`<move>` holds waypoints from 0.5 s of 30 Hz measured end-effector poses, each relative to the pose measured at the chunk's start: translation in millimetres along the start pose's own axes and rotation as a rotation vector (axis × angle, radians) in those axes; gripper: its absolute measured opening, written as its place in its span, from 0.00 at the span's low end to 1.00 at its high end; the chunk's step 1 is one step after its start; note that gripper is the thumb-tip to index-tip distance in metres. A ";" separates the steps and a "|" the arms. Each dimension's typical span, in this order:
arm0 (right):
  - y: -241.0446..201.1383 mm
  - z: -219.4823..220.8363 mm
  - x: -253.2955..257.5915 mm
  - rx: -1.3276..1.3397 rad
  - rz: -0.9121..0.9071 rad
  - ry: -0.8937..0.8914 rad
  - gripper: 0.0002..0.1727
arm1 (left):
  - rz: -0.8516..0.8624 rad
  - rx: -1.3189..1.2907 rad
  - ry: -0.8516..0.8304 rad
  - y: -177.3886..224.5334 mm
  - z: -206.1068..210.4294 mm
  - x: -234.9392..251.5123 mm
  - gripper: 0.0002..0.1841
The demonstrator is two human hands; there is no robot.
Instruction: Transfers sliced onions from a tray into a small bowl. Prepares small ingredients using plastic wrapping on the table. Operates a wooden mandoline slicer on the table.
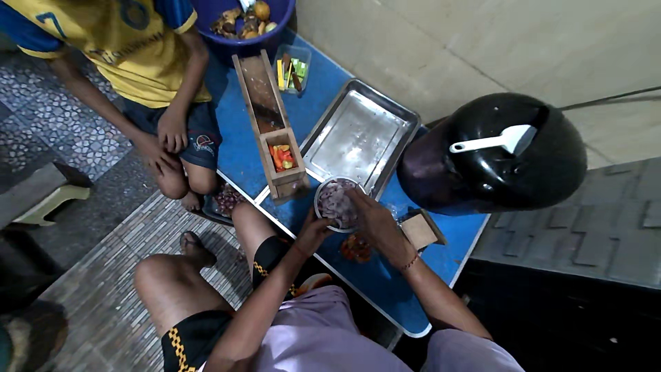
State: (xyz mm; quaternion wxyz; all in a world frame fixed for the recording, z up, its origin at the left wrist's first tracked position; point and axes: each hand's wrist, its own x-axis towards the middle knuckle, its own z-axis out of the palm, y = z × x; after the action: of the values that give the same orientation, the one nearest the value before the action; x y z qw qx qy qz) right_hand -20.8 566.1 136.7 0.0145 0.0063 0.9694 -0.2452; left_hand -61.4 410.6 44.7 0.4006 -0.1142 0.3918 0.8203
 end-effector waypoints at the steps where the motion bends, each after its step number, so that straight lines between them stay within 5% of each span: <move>1: 0.5 1.3 0.1 -0.009 -0.004 0.036 0.23 | 0.003 -0.001 0.009 0.7 0.7 -0.6 0.39; 8: 13.7 24.0 0.5 -0.052 -0.188 0.239 0.11 | 0.023 0.005 -0.002 -0.9 -10.0 -5.2 0.39; 15: 48.8 -13.4 37.2 0.179 -0.041 0.084 0.15 | -0.007 0.086 0.015 -4.4 -32.1 -13.9 0.41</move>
State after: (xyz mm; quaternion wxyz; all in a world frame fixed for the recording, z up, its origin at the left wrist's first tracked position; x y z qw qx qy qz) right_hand -57.4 615.6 124.1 -0.0317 -0.0020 0.9432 -0.3308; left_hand -53.0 380.8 27.8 0.4052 -0.1044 0.4290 0.8005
